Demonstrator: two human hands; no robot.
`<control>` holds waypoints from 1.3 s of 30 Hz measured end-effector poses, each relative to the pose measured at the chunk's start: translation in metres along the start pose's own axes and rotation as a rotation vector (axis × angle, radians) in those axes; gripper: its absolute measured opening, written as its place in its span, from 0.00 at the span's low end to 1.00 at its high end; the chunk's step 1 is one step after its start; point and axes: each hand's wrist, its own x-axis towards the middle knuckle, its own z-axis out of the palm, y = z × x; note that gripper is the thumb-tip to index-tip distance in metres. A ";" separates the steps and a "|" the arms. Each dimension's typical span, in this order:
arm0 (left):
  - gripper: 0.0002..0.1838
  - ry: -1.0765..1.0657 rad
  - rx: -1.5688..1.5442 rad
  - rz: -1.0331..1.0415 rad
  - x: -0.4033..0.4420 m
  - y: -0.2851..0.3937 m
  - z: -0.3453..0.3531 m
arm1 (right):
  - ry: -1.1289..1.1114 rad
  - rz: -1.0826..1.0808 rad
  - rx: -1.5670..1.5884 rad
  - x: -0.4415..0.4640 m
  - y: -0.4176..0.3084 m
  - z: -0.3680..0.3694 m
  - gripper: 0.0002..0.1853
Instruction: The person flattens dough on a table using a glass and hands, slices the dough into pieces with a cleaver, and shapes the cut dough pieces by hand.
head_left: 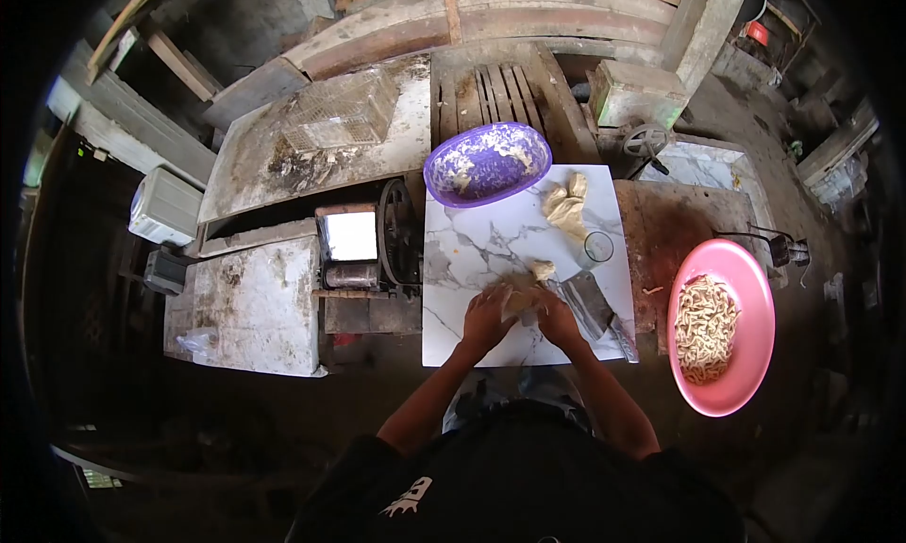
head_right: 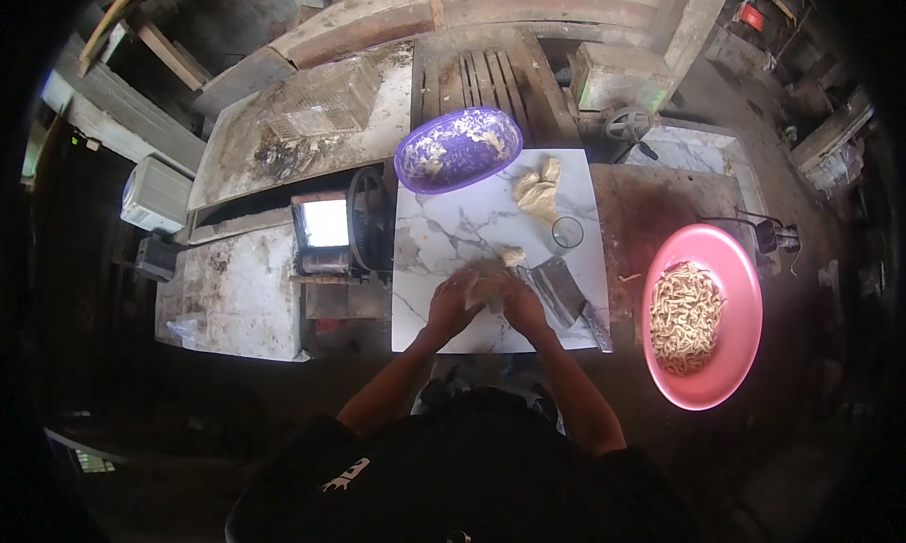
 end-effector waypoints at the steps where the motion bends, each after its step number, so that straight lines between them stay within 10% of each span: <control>1: 0.34 0.000 -0.020 0.029 0.001 0.000 0.002 | -0.002 0.000 -0.001 -0.002 0.004 0.002 0.28; 26: 0.08 0.118 -0.013 0.347 -0.074 -0.008 0.005 | -0.020 -0.317 -0.389 -0.056 -0.012 0.021 0.09; 30: 0.11 -0.242 0.197 0.210 -0.053 -0.024 0.014 | -0.073 -0.148 -0.478 -0.032 -0.012 0.027 0.08; 39: 0.21 0.263 0.086 -0.077 -0.024 -0.023 -0.001 | -0.087 0.222 -0.306 0.010 -0.013 0.031 0.08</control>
